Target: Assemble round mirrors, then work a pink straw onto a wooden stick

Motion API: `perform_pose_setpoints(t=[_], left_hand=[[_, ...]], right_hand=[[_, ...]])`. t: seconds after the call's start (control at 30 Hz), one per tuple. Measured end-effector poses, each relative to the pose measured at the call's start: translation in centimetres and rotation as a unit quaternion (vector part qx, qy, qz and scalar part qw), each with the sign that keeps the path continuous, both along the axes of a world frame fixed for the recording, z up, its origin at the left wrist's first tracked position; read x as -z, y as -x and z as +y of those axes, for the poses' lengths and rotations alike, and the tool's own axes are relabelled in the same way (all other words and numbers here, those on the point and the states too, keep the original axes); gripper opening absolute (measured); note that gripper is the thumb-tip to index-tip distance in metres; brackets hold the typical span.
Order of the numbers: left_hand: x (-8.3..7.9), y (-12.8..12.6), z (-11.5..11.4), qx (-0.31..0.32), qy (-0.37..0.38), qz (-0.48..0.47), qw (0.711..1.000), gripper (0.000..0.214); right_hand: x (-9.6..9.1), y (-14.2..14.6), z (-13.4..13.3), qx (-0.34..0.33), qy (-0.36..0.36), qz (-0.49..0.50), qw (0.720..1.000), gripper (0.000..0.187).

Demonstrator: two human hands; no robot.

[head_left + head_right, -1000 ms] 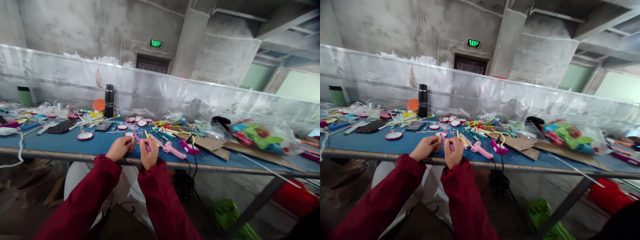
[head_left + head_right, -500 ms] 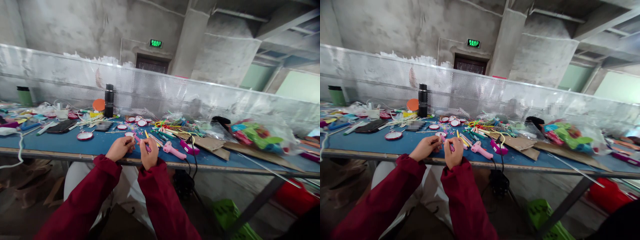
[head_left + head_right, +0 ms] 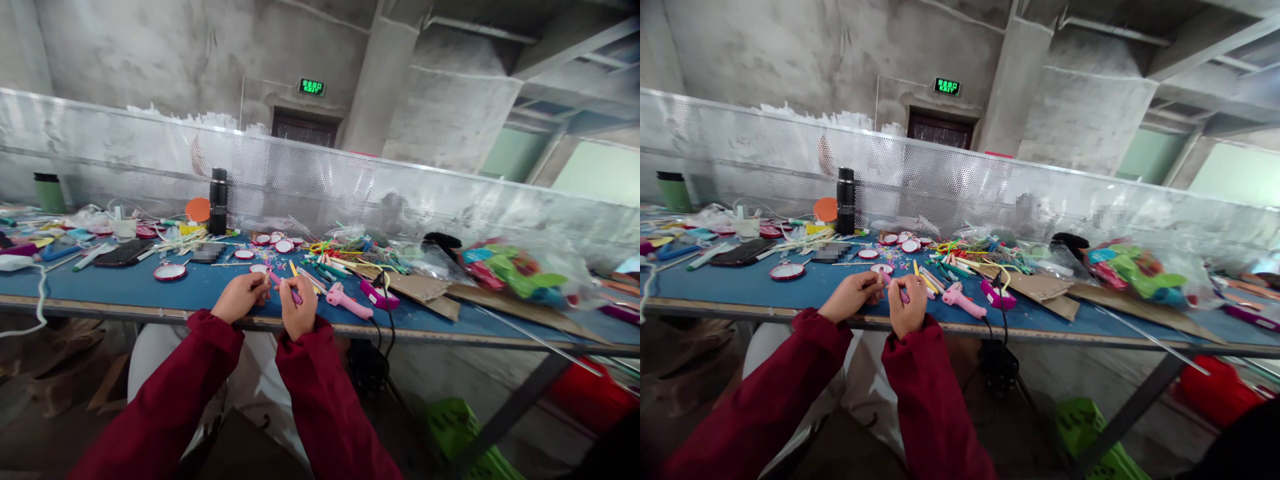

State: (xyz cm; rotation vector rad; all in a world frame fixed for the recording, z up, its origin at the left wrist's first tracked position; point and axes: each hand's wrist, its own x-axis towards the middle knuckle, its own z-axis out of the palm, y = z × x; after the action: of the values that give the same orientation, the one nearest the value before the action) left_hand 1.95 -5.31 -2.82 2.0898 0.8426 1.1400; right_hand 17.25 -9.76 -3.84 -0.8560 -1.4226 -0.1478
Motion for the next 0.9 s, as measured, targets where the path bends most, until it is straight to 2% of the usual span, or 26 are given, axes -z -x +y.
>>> perform_pose_setpoints(t=[0.9], left_hand=[[0.18, -0.05, 0.20, 0.016, 0.004, -0.012, 1.000, 0.022]], right_hand=[[0.14, -0.05, 0.15, 0.008, 0.009, 0.008, 1.000, 0.020]])
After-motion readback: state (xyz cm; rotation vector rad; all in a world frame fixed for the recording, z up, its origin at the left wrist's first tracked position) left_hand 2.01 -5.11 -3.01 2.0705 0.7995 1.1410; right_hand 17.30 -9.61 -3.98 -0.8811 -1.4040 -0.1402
